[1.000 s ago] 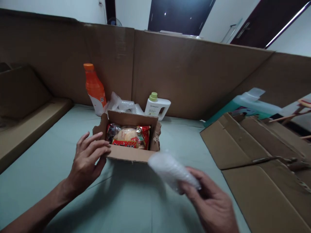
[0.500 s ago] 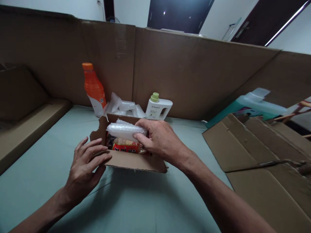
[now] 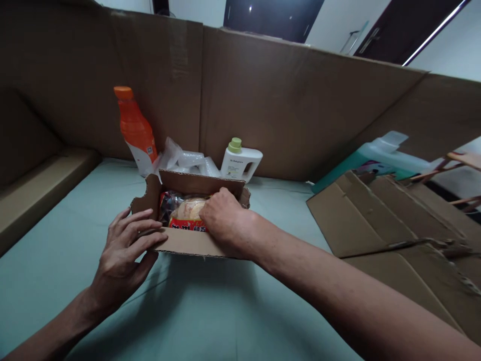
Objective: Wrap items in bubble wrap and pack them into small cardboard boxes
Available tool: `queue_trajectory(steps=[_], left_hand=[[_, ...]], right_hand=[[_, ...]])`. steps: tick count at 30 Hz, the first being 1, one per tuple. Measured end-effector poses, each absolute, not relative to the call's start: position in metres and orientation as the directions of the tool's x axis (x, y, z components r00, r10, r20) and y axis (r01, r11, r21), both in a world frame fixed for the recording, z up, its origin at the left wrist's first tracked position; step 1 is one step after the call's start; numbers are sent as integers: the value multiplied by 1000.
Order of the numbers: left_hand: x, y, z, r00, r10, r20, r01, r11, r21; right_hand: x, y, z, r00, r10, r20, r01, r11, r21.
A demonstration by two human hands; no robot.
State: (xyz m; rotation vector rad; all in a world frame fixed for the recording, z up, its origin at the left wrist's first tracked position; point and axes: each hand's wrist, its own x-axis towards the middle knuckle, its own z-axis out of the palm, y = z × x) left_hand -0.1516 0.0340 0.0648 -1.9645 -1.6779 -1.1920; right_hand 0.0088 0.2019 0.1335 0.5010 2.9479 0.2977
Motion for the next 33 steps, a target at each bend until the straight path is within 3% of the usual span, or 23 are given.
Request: queue_trajectory(steps=[6, 9, 12, 14, 16, 20, 25, 28, 33], left_hand=[[-151, 36, 69, -18, 660, 751, 917, -288, 275], [-150, 30, 69, -94, 571, 815, 909, -285, 304], [-154, 21, 58, -253, 549, 797, 861, -247, 444], [-160, 19, 44, -374, 657, 655, 767, -178, 617], [-165, 25, 28, -449, 770, 454, 631, -87, 771], [-160, 51, 6, -441, 870, 222, 374, -47, 926], [-139, 58, 3, -463, 873, 151, 113, -111, 987], [-142, 22, 2, -520, 850, 84, 85, -47, 995], [-162, -35, 9, -708, 703, 57, 132, 52, 990]], right_hand=[[34, 204, 155, -965, 260, -2, 257, 954, 154], [74, 192, 182, -883, 383, 272, 407, 913, 35], [124, 178, 179, -576, 601, 554, 612, 766, -196], [149, 176, 156, -444, 731, 518, 667, 656, -355], [157, 179, 123, -452, 804, 387, 645, 594, -480], [134, 190, 60, -514, 821, 249, 504, 524, -687], [105, 187, 28, -475, 853, 217, 463, 452, -763], [90, 165, 31, -498, 825, 268, 395, 491, -777], [57, 130, 50, -628, 695, 349, 215, 586, -781]])
